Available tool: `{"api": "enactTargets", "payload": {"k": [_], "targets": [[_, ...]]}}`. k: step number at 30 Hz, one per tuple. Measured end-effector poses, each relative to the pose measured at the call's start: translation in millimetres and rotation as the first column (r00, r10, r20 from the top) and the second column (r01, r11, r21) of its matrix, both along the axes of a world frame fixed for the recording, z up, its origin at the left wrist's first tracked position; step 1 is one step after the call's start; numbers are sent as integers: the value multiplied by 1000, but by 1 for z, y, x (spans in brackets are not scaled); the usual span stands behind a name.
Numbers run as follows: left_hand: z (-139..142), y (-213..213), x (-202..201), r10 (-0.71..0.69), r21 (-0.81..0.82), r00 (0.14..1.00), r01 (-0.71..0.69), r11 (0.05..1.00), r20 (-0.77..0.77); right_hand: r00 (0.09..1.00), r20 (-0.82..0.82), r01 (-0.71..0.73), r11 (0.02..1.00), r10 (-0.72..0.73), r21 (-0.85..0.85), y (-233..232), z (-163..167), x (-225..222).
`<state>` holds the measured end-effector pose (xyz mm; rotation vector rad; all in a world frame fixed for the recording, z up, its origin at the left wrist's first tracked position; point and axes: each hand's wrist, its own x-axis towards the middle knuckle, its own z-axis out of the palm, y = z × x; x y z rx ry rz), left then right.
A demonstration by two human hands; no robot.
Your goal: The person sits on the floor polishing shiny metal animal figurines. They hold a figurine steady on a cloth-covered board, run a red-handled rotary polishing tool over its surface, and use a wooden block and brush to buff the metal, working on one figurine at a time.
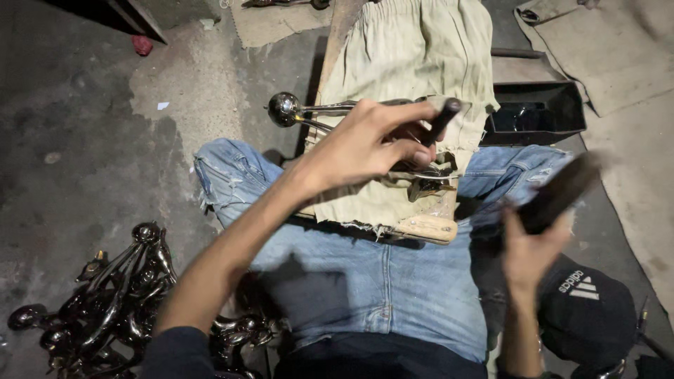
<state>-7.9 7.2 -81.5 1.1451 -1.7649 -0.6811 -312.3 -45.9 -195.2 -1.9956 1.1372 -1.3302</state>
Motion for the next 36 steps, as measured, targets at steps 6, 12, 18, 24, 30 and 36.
{"api": "enactTargets", "payload": {"k": [6,12,18,24,30,36], "targets": [[23,-24,2,-151,246,894,47,968,421,995,88,-63,972,44,228,14,-28,-7],[20,-39,0,-311,32,866,325,945,392,1000,-12,-9,981,11,196,6,32,-2],[16,-43,-2,-310,-71,845,376,924,436,983,182,-49,998,41,43,15,57,4],[27,-33,-1,-344,245,842,261,934,416,989,117,-91,995,85,40,18,65,12],[21,-22,1,-259,273,905,169,947,337,989,4,-148,988,148,-32,11,89,15],[-2,-16,6,-144,55,932,133,990,333,965,-20,-264,964,263,-19,-14,101,2]]}}
